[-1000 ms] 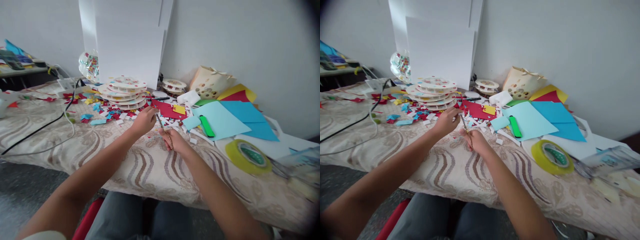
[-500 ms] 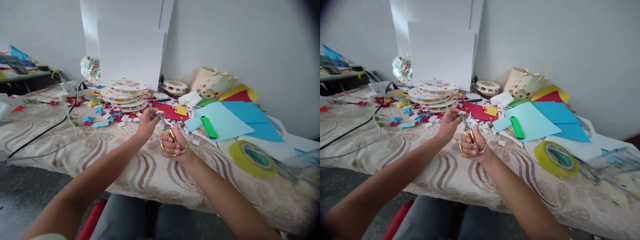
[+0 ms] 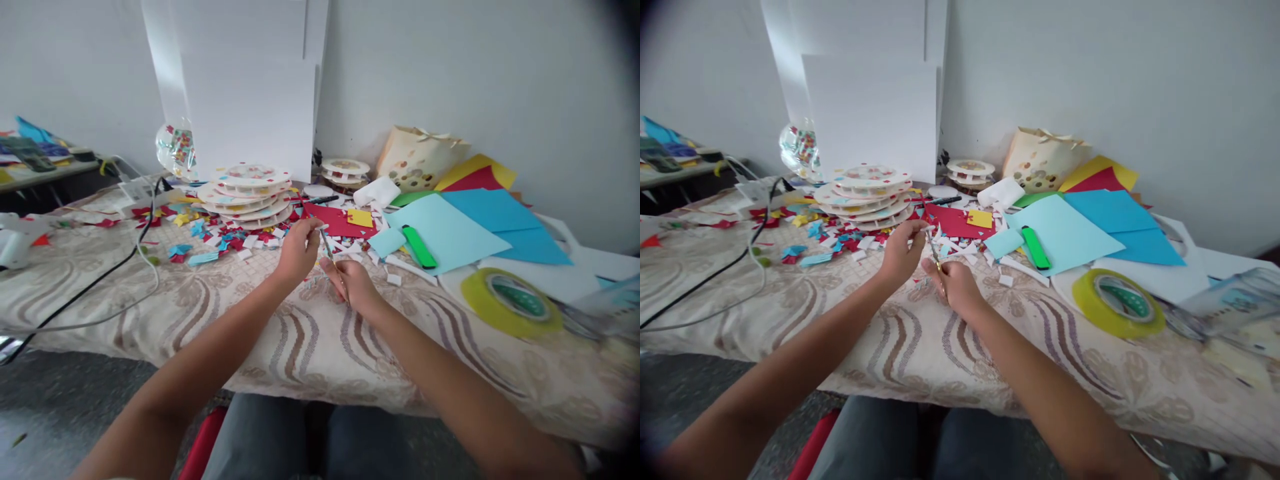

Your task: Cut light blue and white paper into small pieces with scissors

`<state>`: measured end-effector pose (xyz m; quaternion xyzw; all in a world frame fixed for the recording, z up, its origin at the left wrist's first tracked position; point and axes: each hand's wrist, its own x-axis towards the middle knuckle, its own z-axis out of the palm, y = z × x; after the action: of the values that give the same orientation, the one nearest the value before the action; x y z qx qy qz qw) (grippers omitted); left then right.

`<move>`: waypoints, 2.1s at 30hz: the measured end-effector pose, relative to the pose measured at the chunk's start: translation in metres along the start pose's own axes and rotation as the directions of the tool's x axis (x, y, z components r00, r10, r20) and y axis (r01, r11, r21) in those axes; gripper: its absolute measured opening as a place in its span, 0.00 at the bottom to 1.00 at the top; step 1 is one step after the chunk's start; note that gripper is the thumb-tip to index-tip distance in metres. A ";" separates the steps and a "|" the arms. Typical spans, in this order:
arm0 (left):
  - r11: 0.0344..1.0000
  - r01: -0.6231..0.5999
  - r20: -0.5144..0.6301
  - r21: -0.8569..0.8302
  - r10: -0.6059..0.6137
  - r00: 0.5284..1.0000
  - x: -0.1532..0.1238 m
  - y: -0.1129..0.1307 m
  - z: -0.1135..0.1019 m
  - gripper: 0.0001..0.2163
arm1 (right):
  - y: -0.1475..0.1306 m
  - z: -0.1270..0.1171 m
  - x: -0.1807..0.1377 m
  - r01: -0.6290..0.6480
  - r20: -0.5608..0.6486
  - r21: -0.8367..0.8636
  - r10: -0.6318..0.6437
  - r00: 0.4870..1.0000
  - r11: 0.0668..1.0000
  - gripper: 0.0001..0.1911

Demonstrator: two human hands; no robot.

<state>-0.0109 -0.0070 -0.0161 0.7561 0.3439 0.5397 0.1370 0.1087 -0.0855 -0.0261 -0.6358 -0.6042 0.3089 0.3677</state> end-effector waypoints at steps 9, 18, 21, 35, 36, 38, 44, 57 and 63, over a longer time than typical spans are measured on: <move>0.917 -0.155 0.128 0.367 0.115 0.985 -0.004 0.004 -0.001 0.13 | -0.013 -0.014 -0.003 -0.118 -0.172 -0.711 -0.008 0.985 0.693 0.32; 0.975 -0.062 0.214 0.213 0.015 0.977 0.002 -0.007 0.000 0.13 | 0.001 -0.017 0.004 -0.037 -0.147 -0.581 -0.061 0.987 0.813 0.30; 0.995 0.057 0.152 0.078 -0.068 0.986 0.003 -0.012 0.002 0.11 | 0.006 -0.011 0.008 -0.042 0.006 -0.149 0.043 0.999 0.988 0.30; 0.630 0.364 0.163 -0.686 -0.355 0.921 -0.008 -0.001 0.025 0.08 | -0.010 -0.013 0.004 -0.505 0.565 0.790 -0.094 0.820 0.348 0.32; 0.640 0.360 0.170 -0.679 -0.340 0.925 -0.007 -0.001 0.024 0.08 | -0.010 -0.012 0.004 -0.504 0.568 0.783 -0.090 0.818 0.365 0.32; 0.720 0.323 0.166 -0.614 -0.283 0.945 -0.004 -0.005 0.021 0.07 | -0.008 -0.010 0.004 -0.484 0.562 0.754 -0.055 0.825 0.443 0.32; 0.991 0.048 0.158 -0.121 -0.029 0.987 0.003 -0.011 0.001 0.08 | -0.003 -0.009 0.002 -0.275 0.370 0.586 0.050 0.928 0.762 0.31; 0.818 -0.258 0.465 0.515 -0.014 0.885 -0.006 0.001 -0.001 0.13 | 0.003 -0.015 0.004 -0.088 -0.140 -0.606 0.003 0.990 0.791 0.25; 0.863 -0.095 0.397 0.495 -0.128 0.909 -0.005 -0.001 -0.001 0.10 | 0.000 -0.018 0.003 -0.034 -0.149 -0.806 -0.147 0.978 0.591 0.19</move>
<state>-0.0132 -0.0101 -0.0202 0.8598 0.4419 0.2557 0.0095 0.1242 -0.0842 -0.0160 -0.7409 -0.6584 -0.0744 0.1095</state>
